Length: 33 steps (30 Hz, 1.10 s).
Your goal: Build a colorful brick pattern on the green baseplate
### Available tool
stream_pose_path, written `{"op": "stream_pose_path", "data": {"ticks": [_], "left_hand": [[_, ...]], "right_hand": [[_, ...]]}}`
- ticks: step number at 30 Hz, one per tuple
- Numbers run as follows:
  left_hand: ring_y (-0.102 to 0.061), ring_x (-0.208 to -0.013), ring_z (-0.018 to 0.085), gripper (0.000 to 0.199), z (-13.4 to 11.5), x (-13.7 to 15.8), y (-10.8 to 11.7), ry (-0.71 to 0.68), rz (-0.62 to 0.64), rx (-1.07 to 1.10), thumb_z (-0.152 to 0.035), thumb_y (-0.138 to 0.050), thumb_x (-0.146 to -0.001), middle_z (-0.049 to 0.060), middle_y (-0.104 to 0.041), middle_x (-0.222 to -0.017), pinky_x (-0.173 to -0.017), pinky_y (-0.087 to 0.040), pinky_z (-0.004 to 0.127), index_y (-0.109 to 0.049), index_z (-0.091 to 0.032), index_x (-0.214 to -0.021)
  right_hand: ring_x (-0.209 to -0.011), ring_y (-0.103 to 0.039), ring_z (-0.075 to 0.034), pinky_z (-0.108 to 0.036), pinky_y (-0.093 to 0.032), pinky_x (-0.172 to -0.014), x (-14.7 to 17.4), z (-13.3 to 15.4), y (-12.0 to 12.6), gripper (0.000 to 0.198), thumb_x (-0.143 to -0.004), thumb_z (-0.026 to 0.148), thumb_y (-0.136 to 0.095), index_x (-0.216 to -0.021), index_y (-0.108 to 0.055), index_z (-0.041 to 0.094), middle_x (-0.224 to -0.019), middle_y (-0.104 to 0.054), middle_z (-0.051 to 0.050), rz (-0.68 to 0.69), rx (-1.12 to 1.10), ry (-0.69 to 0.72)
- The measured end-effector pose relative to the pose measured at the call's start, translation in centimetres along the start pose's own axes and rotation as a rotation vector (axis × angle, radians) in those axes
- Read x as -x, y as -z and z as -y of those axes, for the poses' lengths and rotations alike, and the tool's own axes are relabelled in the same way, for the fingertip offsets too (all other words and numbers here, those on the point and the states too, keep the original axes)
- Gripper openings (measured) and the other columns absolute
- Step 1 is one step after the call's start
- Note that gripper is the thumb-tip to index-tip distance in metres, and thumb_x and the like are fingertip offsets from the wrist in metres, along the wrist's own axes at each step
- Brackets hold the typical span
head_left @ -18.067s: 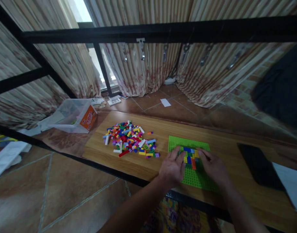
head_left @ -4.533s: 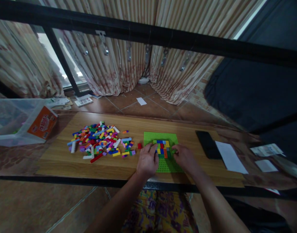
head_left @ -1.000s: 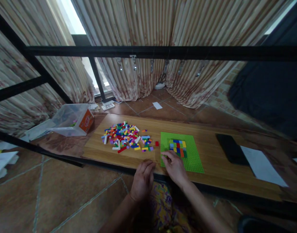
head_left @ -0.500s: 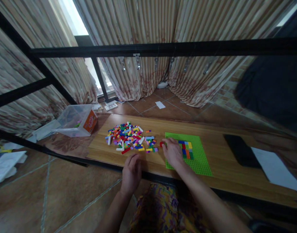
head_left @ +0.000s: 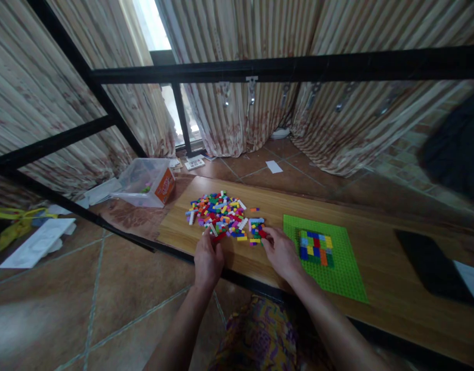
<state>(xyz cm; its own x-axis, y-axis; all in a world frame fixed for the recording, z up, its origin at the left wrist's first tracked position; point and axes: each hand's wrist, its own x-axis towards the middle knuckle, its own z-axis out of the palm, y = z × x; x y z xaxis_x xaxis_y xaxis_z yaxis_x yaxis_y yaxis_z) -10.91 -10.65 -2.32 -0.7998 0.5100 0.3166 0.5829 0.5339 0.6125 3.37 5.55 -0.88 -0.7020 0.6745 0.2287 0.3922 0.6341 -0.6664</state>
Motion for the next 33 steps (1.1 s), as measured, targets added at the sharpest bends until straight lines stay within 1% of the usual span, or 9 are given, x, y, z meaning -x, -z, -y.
{"op": "stream_pose_path", "data": {"ticks": [5, 8, 12, 14, 17, 20, 24, 30, 33], "left_hand": [[-0.062, -0.086, 0.021, 0.049, -0.4, 0.2, -0.5, -0.009, 0.012, 0.043, -0.015, -0.051, -0.082, 0.007, -0.064, -0.090, -0.081, -0.051, 0.037, -0.045, -0.014, -0.131], [-0.062, -0.085, 0.020, 0.046, -0.3, 0.4, -0.4, -0.014, 0.035, 0.058, -0.016, -0.050, -0.083, 0.006, -0.064, -0.089, -0.080, -0.050, 0.036, -0.047, -0.015, -0.129], [-0.063, -0.083, 0.019, 0.044, 0.0, 0.6, -0.1, -0.006, 0.021, 0.101, -0.015, -0.049, -0.083, 0.005, -0.064, -0.089, -0.080, -0.050, 0.034, -0.049, -0.017, -0.127], [-0.063, -0.084, 0.018, 0.041, 0.3, 0.7, 0.2, -0.010, 0.023, 0.122, -0.014, -0.048, -0.084, 0.005, -0.064, -0.091, -0.081, -0.051, 0.034, -0.050, -0.018, -0.124], [-0.063, -0.087, 0.019, 0.038, 0.6, 1.0, 0.8, -0.036, 0.023, 0.129, -0.013, -0.046, -0.085, 0.006, -0.064, -0.094, -0.083, -0.051, 0.035, -0.051, -0.018, -0.122], [-0.062, -0.091, 0.020, 0.035, 0.6, 1.2, 1.2, -0.074, 0.026, 0.097, -0.012, -0.046, -0.085, 0.007, -0.064, -0.097, -0.084, -0.051, 0.036, -0.054, -0.018, -0.118], [-0.062, -0.096, 0.021, 0.031, 0.4, 1.3, 1.2, -0.119, 0.042, 0.053, -0.013, -0.046, -0.086, 0.008, -0.065, -0.101, -0.086, -0.050, 0.036, -0.056, -0.019, -0.115], [-0.063, -0.094, 0.022, 0.028, 0.4, 1.3, 0.9, -0.157, 0.057, 0.007, -0.021, -0.047, -0.089, 0.007, -0.065, -0.102, -0.085, -0.051, 0.036, -0.059, -0.020, -0.113], [-0.063, -0.092, 0.022, 0.028, 0.6, 1.2, 0.9, -0.175, 0.056, -0.013, -0.024, -0.048, -0.088, 0.007, -0.065, -0.100, -0.083, -0.051, 0.035, -0.061, -0.021, -0.112]], "right_hand": [[-0.099, -0.058, -0.023, -0.039, -0.048, -0.089, 1.1, 0.7, -0.2, 0.027, -0.086, 0.019, -0.048, -0.109, -0.063, 0.019, -0.108, -0.061, -0.009, -0.050, -0.020, 0.074], [-0.104, -0.055, -0.024, -0.041, -0.045, -0.093, 1.0, 2.1, -0.9, 0.027, -0.087, 0.019, -0.047, -0.106, -0.065, 0.021, -0.111, -0.059, -0.009, -0.064, 0.010, 0.143], [-0.109, -0.050, -0.027, -0.044, -0.042, -0.094, -0.5, 4.7, -2.7, 0.027, -0.087, 0.017, -0.050, -0.108, -0.067, 0.023, -0.116, -0.056, -0.010, -0.004, 0.074, 0.261], [-0.109, -0.048, -0.028, -0.044, -0.042, -0.093, -1.4, 5.6, -3.7, 0.025, -0.086, 0.017, -0.053, -0.106, -0.067, 0.023, -0.117, -0.055, -0.010, 0.030, 0.121, 0.292], [-0.105, -0.047, -0.028, -0.043, -0.041, -0.090, -2.3, 6.0, -5.0, 0.017, -0.086, 0.019, -0.055, -0.097, -0.069, 0.023, -0.114, -0.055, -0.010, 0.062, 0.195, 0.300], [-0.103, -0.046, -0.027, -0.042, -0.040, -0.090, -2.3, 5.6, -5.7, 0.013, -0.087, 0.021, -0.056, -0.090, -0.069, 0.023, -0.112, -0.055, -0.009, 0.058, 0.225, 0.310], [-0.107, -0.045, -0.026, -0.041, -0.039, -0.092, -1.8, 5.2, -5.9, 0.015, -0.089, 0.020, -0.054, -0.091, -0.069, 0.023, -0.117, -0.055, -0.009, 0.047, 0.208, 0.323], [-0.114, -0.044, -0.026, -0.043, -0.038, -0.096, 0.3, 5.6, -4.8, 0.022, -0.091, 0.015, -0.048, -0.100, -0.067, 0.021, -0.124, -0.054, -0.011, 0.053, 0.219, 0.344], [-0.114, -0.044, -0.025, -0.041, -0.041, -0.094, 1.5, 5.9, -4.3, 0.017, -0.090, 0.015, -0.051, -0.093, -0.067, 0.021, -0.122, -0.055, -0.010, 0.041, 0.230, 0.307]]}}
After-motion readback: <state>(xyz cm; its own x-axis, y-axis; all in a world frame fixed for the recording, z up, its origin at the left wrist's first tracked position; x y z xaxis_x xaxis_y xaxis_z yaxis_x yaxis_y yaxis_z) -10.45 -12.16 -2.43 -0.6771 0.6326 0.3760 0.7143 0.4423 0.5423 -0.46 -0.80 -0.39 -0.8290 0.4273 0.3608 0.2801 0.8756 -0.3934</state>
